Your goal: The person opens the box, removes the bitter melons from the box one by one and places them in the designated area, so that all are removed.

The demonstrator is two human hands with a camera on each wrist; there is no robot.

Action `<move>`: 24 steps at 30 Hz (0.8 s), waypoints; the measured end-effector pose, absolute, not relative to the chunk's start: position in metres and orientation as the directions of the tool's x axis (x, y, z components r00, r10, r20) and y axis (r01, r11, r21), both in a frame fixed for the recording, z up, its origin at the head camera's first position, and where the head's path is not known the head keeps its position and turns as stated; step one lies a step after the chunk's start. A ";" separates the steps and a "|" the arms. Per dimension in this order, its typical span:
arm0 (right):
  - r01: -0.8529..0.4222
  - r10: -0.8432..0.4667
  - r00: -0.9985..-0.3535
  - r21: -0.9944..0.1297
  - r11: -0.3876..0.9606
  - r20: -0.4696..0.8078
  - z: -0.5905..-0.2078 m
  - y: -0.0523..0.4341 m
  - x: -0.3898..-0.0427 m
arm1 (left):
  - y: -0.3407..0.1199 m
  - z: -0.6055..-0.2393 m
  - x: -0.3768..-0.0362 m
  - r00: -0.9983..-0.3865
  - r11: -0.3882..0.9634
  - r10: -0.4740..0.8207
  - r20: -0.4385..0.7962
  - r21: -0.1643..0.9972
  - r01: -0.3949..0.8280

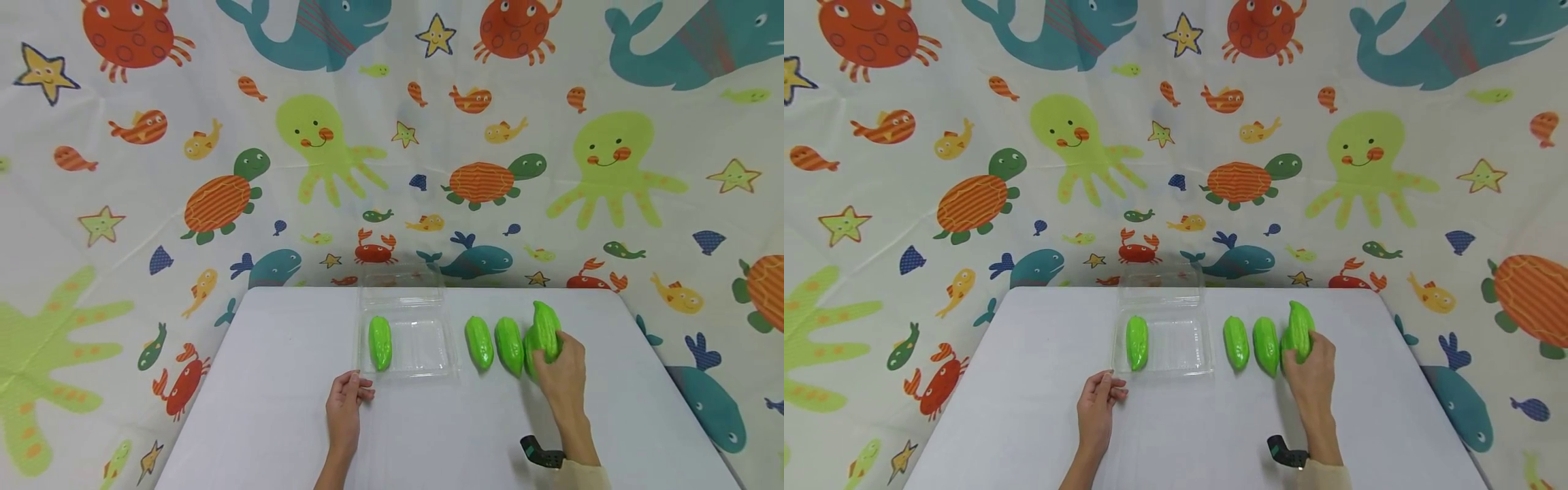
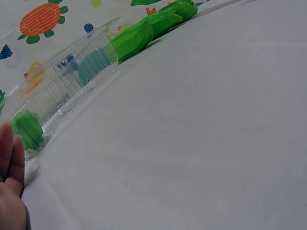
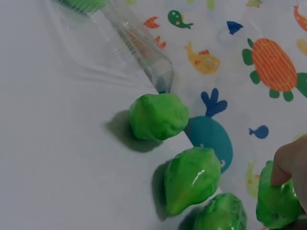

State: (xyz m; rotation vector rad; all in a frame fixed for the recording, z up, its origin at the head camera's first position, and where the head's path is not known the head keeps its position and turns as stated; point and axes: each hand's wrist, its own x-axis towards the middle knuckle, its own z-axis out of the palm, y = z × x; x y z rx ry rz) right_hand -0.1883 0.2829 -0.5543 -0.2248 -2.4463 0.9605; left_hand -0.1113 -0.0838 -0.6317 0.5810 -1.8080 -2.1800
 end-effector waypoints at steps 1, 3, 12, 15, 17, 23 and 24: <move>-0.020 0.333 -0.861 -0.679 0.734 0.385 -0.554 0.284 -0.188 | -0.084 -0.632 -0.111 -0.890 -0.200 -0.433 -0.145 0.978 -0.062; -0.010 0.343 -0.860 -0.684 0.729 0.378 -0.554 0.286 -0.188 | -0.084 -0.632 -0.111 -0.890 -0.200 -0.433 -0.142 0.978 -0.058; 0.053 0.377 -0.863 -0.682 0.729 0.337 -0.552 0.297 -0.187 | -0.083 -0.631 -0.111 -0.894 -0.216 -0.434 -0.116 0.976 -0.021; 0.061 0.383 -0.862 -0.683 0.728 0.331 -0.553 0.301 -0.187 | -0.084 -0.631 -0.111 -0.894 -0.219 -0.432 -0.121 0.975 -0.026; 0.072 0.388 -0.864 -0.683 0.727 0.322 -0.555 0.304 -0.187 | -0.084 -0.632 -0.111 -0.894 -0.220 -0.432 -0.119 0.975 -0.023; 0.119 0.395 -0.878 -0.677 0.726 0.269 -0.559 0.310 -0.186 | -0.083 -0.630 -0.110 -0.897 -0.225 -0.427 -0.114 0.974 -0.016; 0.127 0.395 -0.881 -0.675 0.727 0.259 -0.560 0.311 -0.186 | -0.083 -0.629 -0.110 -0.897 -0.227 -0.427 -0.115 0.974 -0.016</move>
